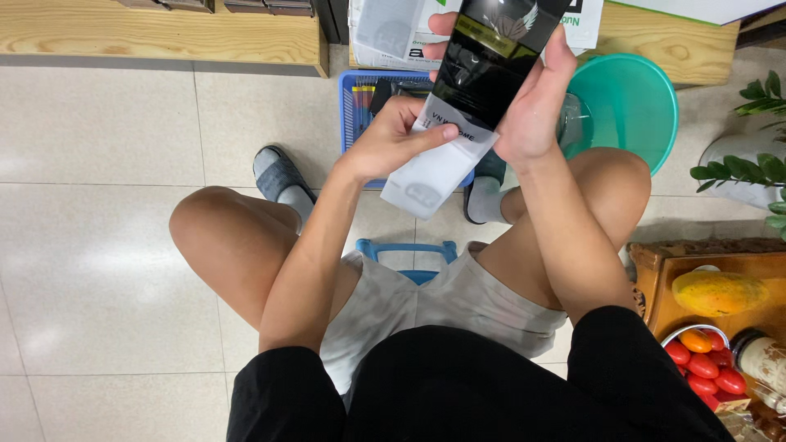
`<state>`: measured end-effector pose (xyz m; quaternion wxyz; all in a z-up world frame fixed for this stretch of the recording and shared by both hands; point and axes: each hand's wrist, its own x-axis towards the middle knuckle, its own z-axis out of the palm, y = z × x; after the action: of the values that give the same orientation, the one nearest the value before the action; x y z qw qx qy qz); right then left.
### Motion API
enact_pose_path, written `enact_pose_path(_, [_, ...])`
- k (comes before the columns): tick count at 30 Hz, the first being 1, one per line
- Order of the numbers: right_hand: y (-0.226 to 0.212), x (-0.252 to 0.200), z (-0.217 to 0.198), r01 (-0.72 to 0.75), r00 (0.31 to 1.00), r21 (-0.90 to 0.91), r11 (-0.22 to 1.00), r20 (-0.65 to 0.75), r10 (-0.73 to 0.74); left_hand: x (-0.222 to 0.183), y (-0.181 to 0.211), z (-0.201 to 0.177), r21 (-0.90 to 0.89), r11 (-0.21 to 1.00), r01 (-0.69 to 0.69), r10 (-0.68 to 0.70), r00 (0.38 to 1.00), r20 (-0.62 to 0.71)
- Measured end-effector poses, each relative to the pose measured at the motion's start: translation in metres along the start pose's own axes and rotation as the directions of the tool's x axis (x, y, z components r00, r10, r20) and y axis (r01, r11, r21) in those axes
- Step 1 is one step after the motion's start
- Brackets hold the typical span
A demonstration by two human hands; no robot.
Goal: The person picks up a packaged screen protector, wipes the packaging with a cloth, removes the protector from the box and its sleeve, and cleans the surface of a mobile phone.
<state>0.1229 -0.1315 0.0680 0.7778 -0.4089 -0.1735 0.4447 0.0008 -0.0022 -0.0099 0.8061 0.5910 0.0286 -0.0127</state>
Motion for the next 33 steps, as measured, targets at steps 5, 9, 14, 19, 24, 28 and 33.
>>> enact_pose_path(5, [0.008,0.001,-0.010,0.035,0.996,0.017,0.999,0.082,-0.036,-0.001,0.003,-0.005,-0.013,0.999,-0.047,0.046,0.995,-0.083])
enact_pose_path(9, [-0.007,0.000,-0.003,0.003,1.000,0.055,0.998,-0.001,-0.003,-0.001,0.003,-0.004,0.002,0.999,-0.052,0.052,0.994,-0.094])
enact_pose_path(14, [-0.012,0.006,-0.002,-0.013,0.982,0.026,1.000,-0.189,0.017,-0.001,0.004,-0.002,0.013,0.999,-0.039,0.040,0.998,-0.042])
enact_pose_path(19, [-0.012,0.004,-0.006,-0.033,0.980,0.024,0.999,-0.197,0.037,-0.002,0.009,0.000,0.054,0.996,-0.069,0.070,0.997,-0.017])
enact_pose_path(24, [-0.014,0.000,-0.012,-0.045,0.992,0.090,0.995,-0.114,0.056,-0.002,0.009,-0.002,0.108,0.990,-0.093,0.096,0.995,-0.025])
enact_pose_path(28, [-0.015,0.001,-0.015,-0.055,0.998,0.166,0.985,-0.014,0.058,-0.002,0.009,-0.003,0.095,0.993,-0.064,0.068,0.997,-0.046])
enact_pose_path(33, [0.006,0.005,-0.022,0.178,0.983,-0.024,0.984,-0.034,-0.179,-0.002,0.008,-0.003,0.111,0.993,-0.029,0.040,0.994,-0.099])
